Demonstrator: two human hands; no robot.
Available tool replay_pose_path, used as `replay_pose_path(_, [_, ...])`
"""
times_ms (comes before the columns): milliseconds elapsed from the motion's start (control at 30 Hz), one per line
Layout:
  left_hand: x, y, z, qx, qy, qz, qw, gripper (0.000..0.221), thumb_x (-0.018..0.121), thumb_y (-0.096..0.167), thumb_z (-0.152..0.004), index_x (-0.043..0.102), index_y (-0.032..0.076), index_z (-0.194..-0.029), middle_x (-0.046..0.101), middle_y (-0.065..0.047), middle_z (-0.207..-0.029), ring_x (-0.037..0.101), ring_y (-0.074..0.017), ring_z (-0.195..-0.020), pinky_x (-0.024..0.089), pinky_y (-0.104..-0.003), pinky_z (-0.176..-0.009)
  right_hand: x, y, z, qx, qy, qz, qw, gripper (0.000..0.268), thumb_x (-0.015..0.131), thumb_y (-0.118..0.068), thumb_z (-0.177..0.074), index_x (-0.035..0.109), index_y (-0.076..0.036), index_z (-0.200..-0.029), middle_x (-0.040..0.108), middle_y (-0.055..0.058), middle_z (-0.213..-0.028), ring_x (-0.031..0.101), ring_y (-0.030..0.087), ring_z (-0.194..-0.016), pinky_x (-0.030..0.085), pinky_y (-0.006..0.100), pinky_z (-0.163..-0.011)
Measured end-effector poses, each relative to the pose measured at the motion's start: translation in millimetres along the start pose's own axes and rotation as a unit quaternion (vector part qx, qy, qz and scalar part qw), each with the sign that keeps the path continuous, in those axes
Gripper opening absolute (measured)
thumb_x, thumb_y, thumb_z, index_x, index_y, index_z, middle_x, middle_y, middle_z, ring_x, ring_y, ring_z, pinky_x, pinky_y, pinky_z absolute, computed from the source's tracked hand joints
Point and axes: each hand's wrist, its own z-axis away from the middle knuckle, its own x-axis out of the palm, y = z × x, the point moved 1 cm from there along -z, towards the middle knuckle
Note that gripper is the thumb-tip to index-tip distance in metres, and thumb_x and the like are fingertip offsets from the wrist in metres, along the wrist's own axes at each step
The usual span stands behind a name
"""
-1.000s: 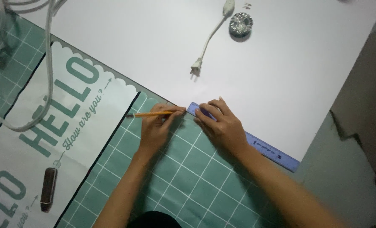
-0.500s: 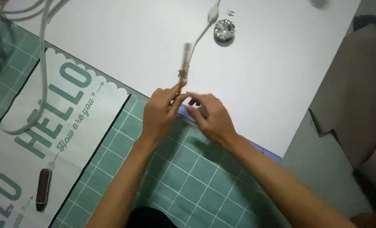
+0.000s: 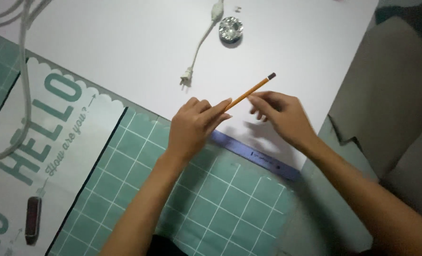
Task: Using a ruler and pencil to measure and mark lines on a white board or sheet, while also handling pieces of grey material.
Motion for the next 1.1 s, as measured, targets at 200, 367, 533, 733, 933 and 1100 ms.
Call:
replay_pose_path(200, [16.2,8.2,13.3,-0.04,0.048,0.061,0.996,0.03,0.069,0.027,-0.1,0.073,0.01,-0.124,0.052,0.0,-0.07,0.043,-0.0184,-0.069,0.039,-0.033,-0.064,-146.8,82.5,34.9,-0.141,0.231,0.592,0.759,0.043,0.078,-0.055,-0.11,0.082,-0.015,-0.125,0.073,0.015,-0.123,0.062,0.035,-0.113,0.042,0.051,-0.092])
replay_pose_path(367, [19.3,5.8,22.2,-0.087,0.037,0.086,0.992,0.029,0.07,0.028,-0.098,0.075,0.011,-0.121,0.058,0.001,-0.069,0.046,-0.0164,-0.07,0.043,-0.031,-0.063,-210.8,121.1,61.6,-0.061,0.263,0.538,0.798,0.075,0.087,-0.041,-0.094,0.063,0.009,-0.144,0.059,0.035,-0.137,0.054,0.051,-0.122,0.041,0.056,-0.099])
replay_pose_path(533, [23.8,-0.3,26.6,-0.108,0.041,0.085,0.99,0.028,0.068,0.029,-0.098,0.075,0.013,-0.12,0.057,0.001,-0.068,0.046,-0.017,-0.071,0.042,-0.031,-0.063,-204.4,149.6,59.0,0.035,0.284,0.553,0.782,0.105,0.072,-0.067,-0.091,0.051,0.015,-0.153,0.044,0.051,-0.144,0.041,0.064,-0.13,0.035,0.074,-0.096])
replay_pose_path(733, [20.6,-6.0,30.9,-0.139,0.029,0.084,0.986,0.031,0.068,0.03,-0.097,0.076,0.011,-0.121,0.061,-0.001,-0.069,0.05,-0.018,-0.072,0.041,-0.033,-0.06,-226.4,178.6,57.9,0.086,0.344,0.512,0.782,0.092,0.093,-0.063,-0.09,0.062,0.006,-0.14,0.069,0.033,-0.124,0.062,0.053,-0.108,0.047,0.066,-0.076])
replay_pose_path(933, [17.2,-6.9,33.0,-0.162,0.036,0.104,0.981,0.032,0.068,0.031,-0.097,0.075,0.011,-0.121,0.067,0.0,-0.073,0.052,-0.0168,-0.075,0.043,-0.033,-0.062,-260.2,250.5,56.6,0.006,0.337,0.576,0.745,0.048,0.091,-0.044,-0.113,0.08,0.0,-0.129,0.075,0.019,-0.113,0.07,0.034,-0.094,0.053,0.044,-0.07])
replay_pose_path(1100, [11.2,-2.6,34.5,-0.159,0.046,0.092,0.982,0.031,0.067,0.031,-0.098,0.076,0.012,-0.121,0.061,0.002,-0.066,0.049,-0.0158,-0.071,0.042,-0.031,-0.06,-261.8,240.1,49.7,-0.037,0.386,0.484,0.784,0.022,0.09,-0.02,-0.119,0.08,0.0,-0.12,0.078,0.017,-0.107,0.072,0.032,-0.09,0.054,0.042,-0.072])
